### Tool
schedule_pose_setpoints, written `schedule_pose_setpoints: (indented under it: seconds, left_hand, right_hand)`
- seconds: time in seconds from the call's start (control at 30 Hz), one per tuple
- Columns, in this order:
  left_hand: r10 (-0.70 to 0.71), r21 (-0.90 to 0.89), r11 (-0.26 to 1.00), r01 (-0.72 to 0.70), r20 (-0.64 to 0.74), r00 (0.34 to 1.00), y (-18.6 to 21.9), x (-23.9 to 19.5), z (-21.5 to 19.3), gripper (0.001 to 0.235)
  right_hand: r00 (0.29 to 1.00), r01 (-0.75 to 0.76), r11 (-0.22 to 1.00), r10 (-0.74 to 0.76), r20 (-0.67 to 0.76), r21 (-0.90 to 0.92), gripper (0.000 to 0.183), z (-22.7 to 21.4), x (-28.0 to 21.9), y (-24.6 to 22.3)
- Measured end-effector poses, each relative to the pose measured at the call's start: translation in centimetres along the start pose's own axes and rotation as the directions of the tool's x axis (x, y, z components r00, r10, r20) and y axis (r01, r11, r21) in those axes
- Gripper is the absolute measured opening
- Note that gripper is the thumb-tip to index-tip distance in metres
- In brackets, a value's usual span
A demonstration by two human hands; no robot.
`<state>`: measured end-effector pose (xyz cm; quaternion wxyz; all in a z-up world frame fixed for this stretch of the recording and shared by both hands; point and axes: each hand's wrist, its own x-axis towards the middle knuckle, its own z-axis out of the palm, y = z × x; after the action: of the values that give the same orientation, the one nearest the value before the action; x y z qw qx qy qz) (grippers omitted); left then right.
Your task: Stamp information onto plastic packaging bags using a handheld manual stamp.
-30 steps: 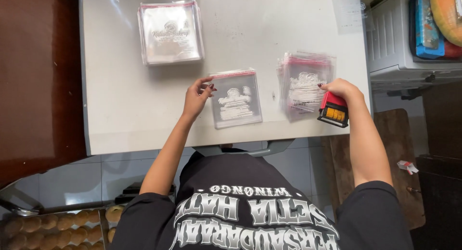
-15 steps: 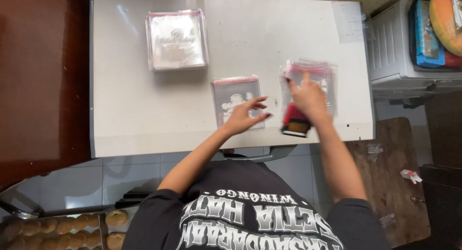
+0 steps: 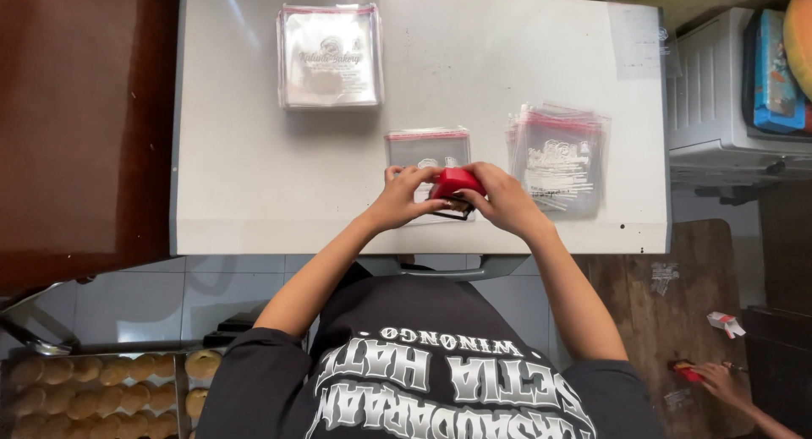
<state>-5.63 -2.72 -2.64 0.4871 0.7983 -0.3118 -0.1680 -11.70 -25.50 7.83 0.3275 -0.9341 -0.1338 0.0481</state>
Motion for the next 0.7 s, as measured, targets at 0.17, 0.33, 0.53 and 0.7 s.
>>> schedule_pose_setpoints:
  seconds: [0.17,0.33,0.53,0.7]
  left_hand:
    - [-0.065,0.349,0.918,0.188,-0.336,0.939,-8.4,0.8,0.3,0.055]
    - [-0.053,0.62,0.696,0.361,-0.458,0.887,-9.1,1.0,1.1,0.061]
    - [0.056,0.596,0.732,0.331,-0.537,0.842,-10.6,1.0,2.2,0.045]
    - [0.167,0.199,0.979,-0.048,-0.643,0.747,-10.5,1.3,2.8,0.039]
  right_hand:
    - [0.95,-0.148,0.958,0.207,-0.233,0.245,0.029,2.0,-1.8,4.1]
    - [0.875,-0.214,0.885,0.362,-0.322,0.413,0.025,3.5,-3.1,5.0]
    - [0.875,-0.237,0.848,0.399,-0.276,0.475,0.024,4.4,-3.8,4.5]
    - [0.88,-0.239,0.852,0.393,-0.268,0.465,0.026,5.0,-4.1,4.8]
